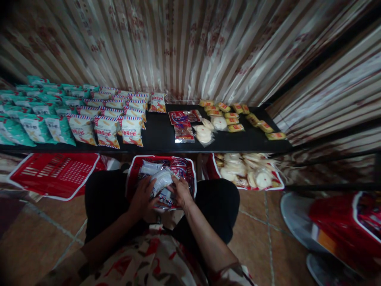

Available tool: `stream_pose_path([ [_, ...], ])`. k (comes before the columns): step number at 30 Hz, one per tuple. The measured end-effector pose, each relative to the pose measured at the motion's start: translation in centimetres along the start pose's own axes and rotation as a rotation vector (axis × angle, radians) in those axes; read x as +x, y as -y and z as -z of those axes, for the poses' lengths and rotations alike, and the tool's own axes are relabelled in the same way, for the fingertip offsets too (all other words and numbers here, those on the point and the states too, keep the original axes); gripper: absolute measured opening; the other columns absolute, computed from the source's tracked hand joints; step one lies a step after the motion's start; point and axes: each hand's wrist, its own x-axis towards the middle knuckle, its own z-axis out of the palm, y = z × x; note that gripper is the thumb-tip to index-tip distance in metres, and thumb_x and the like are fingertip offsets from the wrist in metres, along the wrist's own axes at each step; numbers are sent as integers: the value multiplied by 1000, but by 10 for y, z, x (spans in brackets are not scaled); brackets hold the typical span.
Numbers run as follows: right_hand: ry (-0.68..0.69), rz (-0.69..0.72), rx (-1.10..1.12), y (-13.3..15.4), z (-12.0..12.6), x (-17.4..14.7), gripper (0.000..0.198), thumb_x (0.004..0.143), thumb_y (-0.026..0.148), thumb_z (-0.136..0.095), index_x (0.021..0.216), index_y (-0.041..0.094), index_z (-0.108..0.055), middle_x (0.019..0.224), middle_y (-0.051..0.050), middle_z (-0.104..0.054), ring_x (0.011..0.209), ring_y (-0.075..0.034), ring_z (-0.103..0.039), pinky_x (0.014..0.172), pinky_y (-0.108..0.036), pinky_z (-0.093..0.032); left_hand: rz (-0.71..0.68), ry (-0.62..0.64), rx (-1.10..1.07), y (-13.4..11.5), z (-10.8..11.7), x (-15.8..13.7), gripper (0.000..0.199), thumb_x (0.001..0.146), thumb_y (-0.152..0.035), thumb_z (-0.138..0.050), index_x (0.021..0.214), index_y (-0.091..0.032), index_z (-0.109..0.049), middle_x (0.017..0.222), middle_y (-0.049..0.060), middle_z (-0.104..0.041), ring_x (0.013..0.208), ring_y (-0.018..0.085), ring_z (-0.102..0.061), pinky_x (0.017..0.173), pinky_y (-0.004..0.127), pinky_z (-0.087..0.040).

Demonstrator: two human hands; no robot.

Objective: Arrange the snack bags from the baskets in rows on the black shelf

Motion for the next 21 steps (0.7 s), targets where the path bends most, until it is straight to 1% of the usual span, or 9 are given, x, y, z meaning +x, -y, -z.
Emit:
stream_pose_path([
  [3, -43, 9, -37, 5, 1, -2, 19, 65, 24, -75, 74, 18, -58, 68, 2, -63, 56, -9, -60, 51, -20, -55, -86, -28, 0, 5, 4, 3, 60, 75, -14, -56, 132, -16, -38, 137, 16, -43, 130, 29, -37, 106, 50, -35],
  [5, -44, 40, -81, 9, 1, -5, 22, 64, 28, -77, 72, 19, -59, 68, 2, -63, 55, -9, -59, 48, -18, -53, -122, -52, -9, 6, 6, 5, 56, 76, -14, -56, 130, -15, -41, 134, 15, -46, 128, 28, -39, 106, 48, -35],
  [8, -21, 92, -141, 15, 0, -11, 25, 64, 36, -77, 72, 19, -60, 67, 2, -62, 56, -9, -59, 47, -18, -52, -84, -76, -90, 2, 8, 6, 49, 81, -22, -53, 128, -14, -43, 130, 16, -50, 124, 27, -44, 102, 45, -40],
  [11, 30, 135, -148, 18, 0, -15, 29, 64, 43, -75, 75, 19, -63, 71, 0, -64, 58, -9, -59, 49, -17, -51, 61, -84, -297, -5, 11, 10, 41, 85, -26, -48, 124, -14, -47, 128, 15, -53, 121, 26, -48, 101, 44, -41],
  [14, 41, 163, -86, 15, 0, -16, 34, 61, 45, -76, 80, 20, -63, 76, 0, -66, 64, -10, -62, 55, -18, -52, 359, -126, -655, -10, 15, 19, 33, 83, -30, -50, 111, -14, -57, 119, 14, -60, 115, 26, -53, 101, 44, -39],
  [16, 28, 173, -58, 10, 0, -15, 39, 57, 44, -79, 83, 21, -62, 75, 1, -66, 65, -10, -62, 57, -19, -51, 530, -140, -839, -12, 18, 26, 31, 84, -36, -48, 102, -14, -60, 107, 13, -65, 104, 25, -60, 93, 42, -46],
  [17, 33, 176, -61, 7, -1, -16, 41, 55, 43, -80, 84, 21, -61, 75, 2, -66, 65, -10, -62, 58, -19, -51, 581, -140, -893, -12, 19, 28, 34, 86, -39, -44, 101, -13, -60, 102, 13, -67, 97, 24, -62, 87, 40, -49],
  [19, 67, 173, -93, 0, -3, -17, 43, 54, 42, -81, 87, 21, -61, 75, 1, -67, 67, -12, -63, 60, -21, -51, 621, -134, -943, -14, 23, 33, 42, 89, -43, -35, 106, -12, -58, 98, 12, -68, 86, 22, -65, 75, 35, -53],
  [21, 114, 155, -129, -6, -6, -19, 43, 55, 42, -80, 88, 21, -62, 77, 0, -68, 71, -14, -65, 64, -23, -52, 654, -139, -984, -15, 26, 35, 45, 91, -45, -31, 111, -13, -55, 97, 11, -68, 81, 19, -66, 70, 31, -53],
])
